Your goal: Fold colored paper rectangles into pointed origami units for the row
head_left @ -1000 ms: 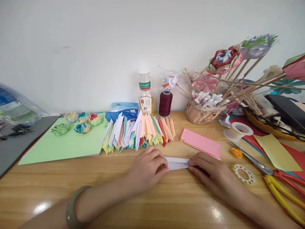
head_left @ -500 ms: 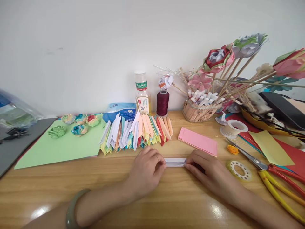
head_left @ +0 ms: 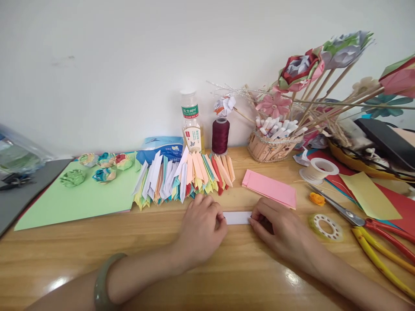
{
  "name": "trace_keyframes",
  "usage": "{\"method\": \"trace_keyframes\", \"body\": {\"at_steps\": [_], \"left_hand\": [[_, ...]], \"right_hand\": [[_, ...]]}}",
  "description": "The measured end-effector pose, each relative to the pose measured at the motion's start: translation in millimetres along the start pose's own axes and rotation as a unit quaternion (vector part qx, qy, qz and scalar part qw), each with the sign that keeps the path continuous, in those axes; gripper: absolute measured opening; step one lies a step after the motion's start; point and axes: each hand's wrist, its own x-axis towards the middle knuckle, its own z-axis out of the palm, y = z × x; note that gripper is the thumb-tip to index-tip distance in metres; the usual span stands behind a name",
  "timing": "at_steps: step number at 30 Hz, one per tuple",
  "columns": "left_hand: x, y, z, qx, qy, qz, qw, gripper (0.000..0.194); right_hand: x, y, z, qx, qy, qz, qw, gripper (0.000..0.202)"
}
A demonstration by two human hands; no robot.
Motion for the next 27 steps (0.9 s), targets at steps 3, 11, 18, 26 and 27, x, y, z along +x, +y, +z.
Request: {"method": "trace_keyframes", "body": {"at_steps": [3,11,18,26,27], "left_hand": [[0.3,-4.3,1.6,-0.025,0.035,0.046,0.998,0.007],[-9.7,-8.3,3.0,0.033,0.074,0.259,0.963,0.027],[-16.9,-9.0,3.0,0.09,0.023,0.302,0.949,0.034],[-4.9,-16.1,-5.3,0.017,0.045,0.353,0.934,0.023],[-2.2,-16.2,-6.8,0.01,0.04,0.352,0.935,0.024]], "right_hand": [[-0.5,0.2,0.3,0.004,0.011,-0.005,1.0,0.01],[-1.3,14.1,-1.9,-0.121,0.096,-0.155,0.976,0.023],[-14.7,11.5,2.0,-0.207,0.088,-0.232,0.946,0.031],[-13.7,12.6,-4.1,-0.133,-0.027,-0.213,0.968,0.046],[-13.1,10.7,-5.4,-0.121,-0.034,-0.215,0.968,0.046]]}}
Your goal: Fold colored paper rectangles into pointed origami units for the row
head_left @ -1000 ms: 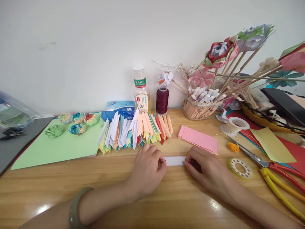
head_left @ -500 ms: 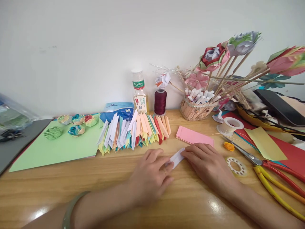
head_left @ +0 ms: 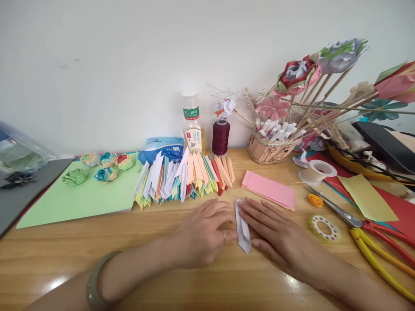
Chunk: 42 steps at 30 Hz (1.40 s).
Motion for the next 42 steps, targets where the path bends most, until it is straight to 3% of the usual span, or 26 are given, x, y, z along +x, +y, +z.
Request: {"method": "trace_keyframes", "body": {"at_steps": [6,10,15,22,37,42], "left_hand": [[4.7,-2.5,3.2,-0.015,-0.028,-0.074,0.997,0.016],[0.9,2.8,5.5,-0.018,-0.046,-0.115,0.992,0.029],[-0.1,3.8,3.2,-0.042,-0.068,-0.153,0.985,0.039],[0.4,3.3,2.7,-0.04,-0.061,-0.154,0.985,0.037],[-4.2,0.4,5.5,-0.01,-0.063,-0.132,0.989,0.036],[-5.2,0.0,6.0,-0.001,-0.065,-0.107,0.992,0.035]], "right_hand": [[8.4,-16.7,-3.7,0.068,0.028,0.029,0.997,0.034],[8.3,-21.2,0.9,0.064,0.082,0.044,0.994,0.027],[7.9,-19.3,3.4,0.019,0.088,0.002,0.996,0.032],[6.0,-14.7,4.0,-0.045,0.082,-0.045,0.995,0.036],[-5.2,5.4,10.9,0.003,-0.008,-0.043,0.999,0.047],[-6.0,7.6,9.3,0.03,-0.007,-0.044,0.999,0.044]]}}
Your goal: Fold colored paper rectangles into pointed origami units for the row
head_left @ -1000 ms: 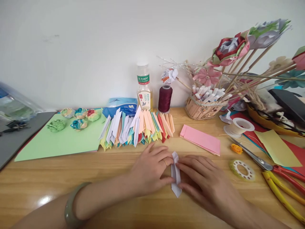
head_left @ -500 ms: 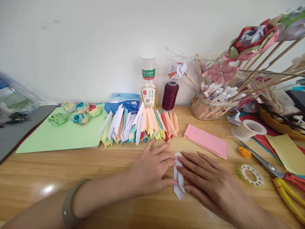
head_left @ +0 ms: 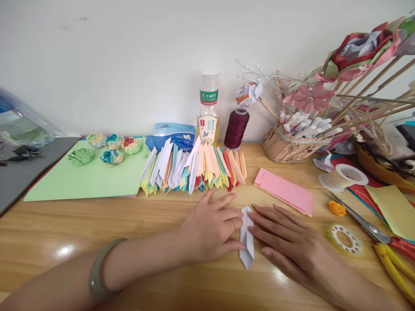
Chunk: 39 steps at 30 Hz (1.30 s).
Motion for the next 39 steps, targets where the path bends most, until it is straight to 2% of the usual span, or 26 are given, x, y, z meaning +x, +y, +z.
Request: {"method": "trace_keyframes", "body": {"at_steps": [5,9,16,21,30,39], "left_hand": [[-0.3,-0.3,0.4,0.007,-0.003,0.012,1.0,0.034],[-0.2,0.2,0.4,0.014,-0.009,0.006,1.0,0.039],[-3.3,-2.9,2.4,0.046,0.052,0.048,0.996,0.037],[-3.6,-3.4,1.8,0.053,0.042,0.042,0.997,0.038],[-3.3,-2.8,3.2,0.055,0.065,0.053,0.995,0.035],[-3.7,-3.8,5.1,0.066,0.093,0.062,0.992,0.035]], "right_hand": [[2.5,-8.2,-4.9,0.013,0.036,0.002,0.999,0.053],[4.8,-11.5,-6.3,0.028,0.013,-0.027,0.999,0.051],[3.8,-0.9,-8.5,0.026,-0.025,-0.067,0.997,0.045],[3.8,1.0,-11.0,0.021,-0.037,-0.076,0.996,0.046],[-0.6,-1.4,-7.6,0.008,-0.042,-0.074,0.996,0.055],[-1.2,-0.4,-10.6,0.017,-0.085,-0.086,0.992,0.067]]}}
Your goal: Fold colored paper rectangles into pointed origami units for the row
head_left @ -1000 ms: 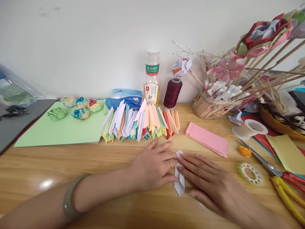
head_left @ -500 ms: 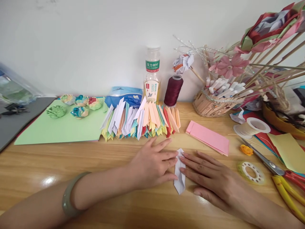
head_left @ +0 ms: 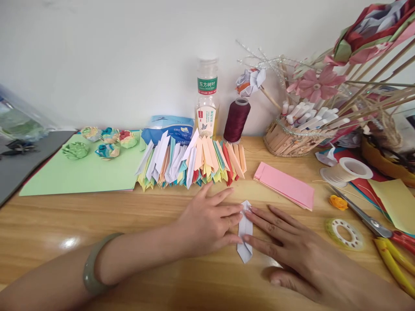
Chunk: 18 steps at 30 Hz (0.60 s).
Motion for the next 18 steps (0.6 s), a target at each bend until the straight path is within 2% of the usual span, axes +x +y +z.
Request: {"method": "trace_keyframes", "body": {"at_steps": [9,18], "left_hand": [[-0.5,0.4,-0.2,0.004,-0.005,-0.001,1.0,0.037],[-0.7,0.2,0.1,0.005,0.001,0.002,1.0,0.043]], "right_hand": [[0.6,-2.1,-8.5,0.025,-0.021,-0.008,0.999,0.074],[1.7,-5.3,-14.4,0.073,-0.013,0.009,0.997,0.077]]}}
